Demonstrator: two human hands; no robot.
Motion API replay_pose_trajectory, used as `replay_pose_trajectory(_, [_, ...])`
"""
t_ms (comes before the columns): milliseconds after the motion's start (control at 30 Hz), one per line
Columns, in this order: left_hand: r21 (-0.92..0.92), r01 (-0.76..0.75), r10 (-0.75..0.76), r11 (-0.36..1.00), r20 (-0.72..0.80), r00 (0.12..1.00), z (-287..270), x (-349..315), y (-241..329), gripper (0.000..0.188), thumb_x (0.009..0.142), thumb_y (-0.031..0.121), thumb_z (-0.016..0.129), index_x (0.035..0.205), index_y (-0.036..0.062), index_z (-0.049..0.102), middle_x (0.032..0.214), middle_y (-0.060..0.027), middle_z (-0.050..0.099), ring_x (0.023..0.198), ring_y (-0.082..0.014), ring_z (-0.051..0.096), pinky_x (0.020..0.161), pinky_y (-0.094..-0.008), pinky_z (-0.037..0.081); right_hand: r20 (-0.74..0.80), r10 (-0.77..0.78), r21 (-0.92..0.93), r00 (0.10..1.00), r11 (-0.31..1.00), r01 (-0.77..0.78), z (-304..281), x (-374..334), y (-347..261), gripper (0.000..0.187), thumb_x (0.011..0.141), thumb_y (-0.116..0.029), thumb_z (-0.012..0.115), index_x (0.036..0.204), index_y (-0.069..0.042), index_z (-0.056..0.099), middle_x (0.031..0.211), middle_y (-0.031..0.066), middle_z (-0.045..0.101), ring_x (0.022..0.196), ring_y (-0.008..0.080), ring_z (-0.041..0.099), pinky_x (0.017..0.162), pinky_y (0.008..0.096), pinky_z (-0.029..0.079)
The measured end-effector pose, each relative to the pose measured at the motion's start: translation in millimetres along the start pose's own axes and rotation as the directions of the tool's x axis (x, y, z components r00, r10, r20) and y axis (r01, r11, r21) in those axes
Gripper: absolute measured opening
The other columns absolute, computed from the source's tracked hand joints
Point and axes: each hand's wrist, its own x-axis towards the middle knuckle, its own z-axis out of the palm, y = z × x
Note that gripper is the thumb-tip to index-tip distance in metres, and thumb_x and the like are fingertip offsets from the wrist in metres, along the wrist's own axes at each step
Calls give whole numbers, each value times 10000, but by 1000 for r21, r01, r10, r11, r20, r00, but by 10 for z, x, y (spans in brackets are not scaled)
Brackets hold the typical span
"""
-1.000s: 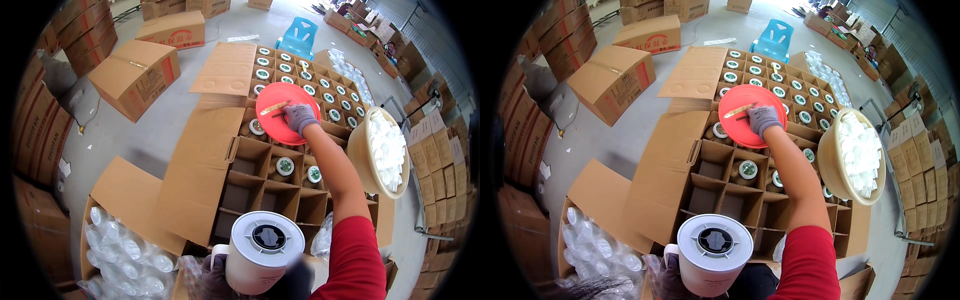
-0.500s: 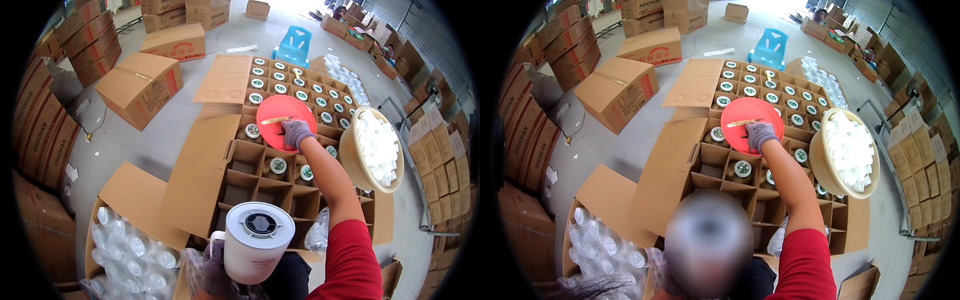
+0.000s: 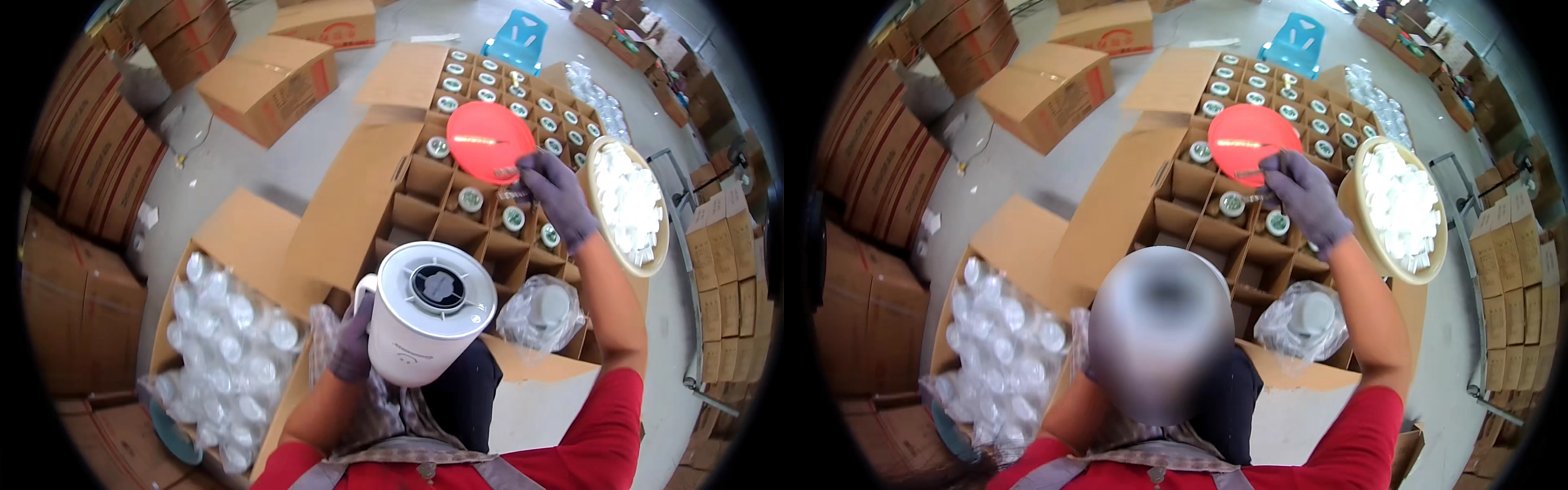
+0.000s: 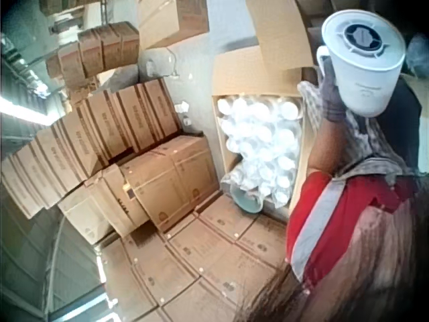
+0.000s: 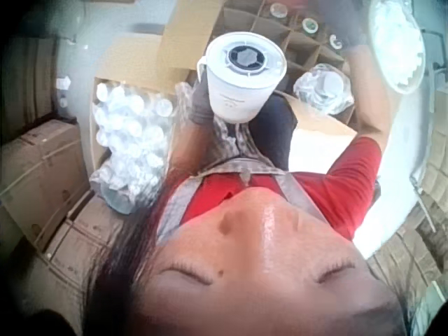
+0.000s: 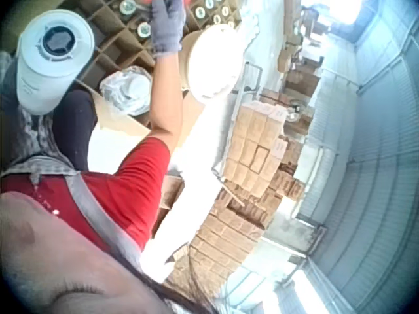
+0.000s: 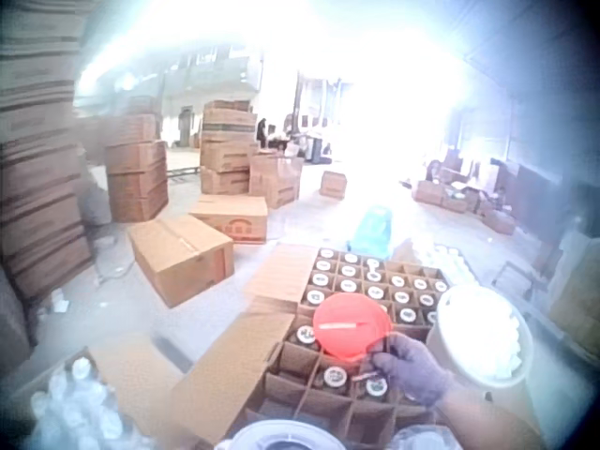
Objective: The person assembles white electric kettles by inserting internal components, screwing on lids, and attaching spout covers. The person then wraps each completed kettle in plastic and places it into a cardboard box.
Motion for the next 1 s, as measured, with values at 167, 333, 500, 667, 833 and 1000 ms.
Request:
replay_pose_trajectory(167, [-64, 214, -196, 975, 220, 956, 41, -380, 188, 376, 1008, 291, 503, 1223, -5, 589, 1108, -107, 674, 1011, -181, 656, 881, -315, 526, 650, -650, -340, 395, 216, 915, -4, -1451, -612, 151, 864, -189, 637, 968, -80, 644, 965, 82, 664, 872, 281, 668, 741, 388, 539])
replay_pose_trajectory(333, [-9, 414, -382, 910, 369, 847, 61, -892, 190, 376, 993, 296, 534, 1225, 6, 592, 1092, -79, 676, 969, -140, 658, 846, -284, 530, 745, -667, 33, 10, 51, 998, 322, -2255, -852, 129, 843, -178, 668, 956, -121, 648, 978, 76, 666, 905, 257, 663, 688, 356, 579])
replay_pose_trajectory(500, [7, 480, -442, 877, 401, 802, 68, -1365, 251, 383, 993, 297, 539, 1237, 5, 586, 1078, -81, 682, 949, -138, 665, 822, -274, 536, 748, -664, 62, 17, 95, 994, 427, -2730, -865, 108, 863, -185, 657, 949, -120, 663, 977, 77, 673, 893, 246, 670, 722, 363, 581])
replay_pose_trajectory(667, [116, 448, -449, 887, 448, 773, 17, -1599, 347, 378, 987, 288, 547, 1223, -4, 590, 1070, -85, 683, 942, -140, 665, 823, -279, 535, 781, -624, 72, -33, 37, 997, 465, -2990, -901, 131, 864, -187, 658, 974, -116, 665, 1027, 84, 672, 914, 247, 669, 756, 354, 573])
replay_pose_trajectory(833, [190, 413, -451, 891, 486, 749, 8, -1731, 417, 372, 981, 279, 555, 1209, -13, 595, 1062, -89, 683, 934, -142, 664, 823, -284, 535, 810, -583, 79, -61, 4, 997, 524, -3165, -985, 172, 871, -205, 659, 1015, -112, 663, 1056, 86, 659, 956, 249, 656, 765, 349, 560])
replay_pose_trajectory(1000, [107, 443, -442, 890, 446, 778, 86, -1869, 613, 337, 964, 252, 587, 1155, -24, 625, 1017, -91, 692, 908, -133, 666, 800, -284, 537, 775, -631, 5, 15, 29, 1000, 644, -3318, -828, 273, 834, -226, 658, 1088, -124, 649, 1088, 64, 638, 954, 237, 632, 774, 378, 534])
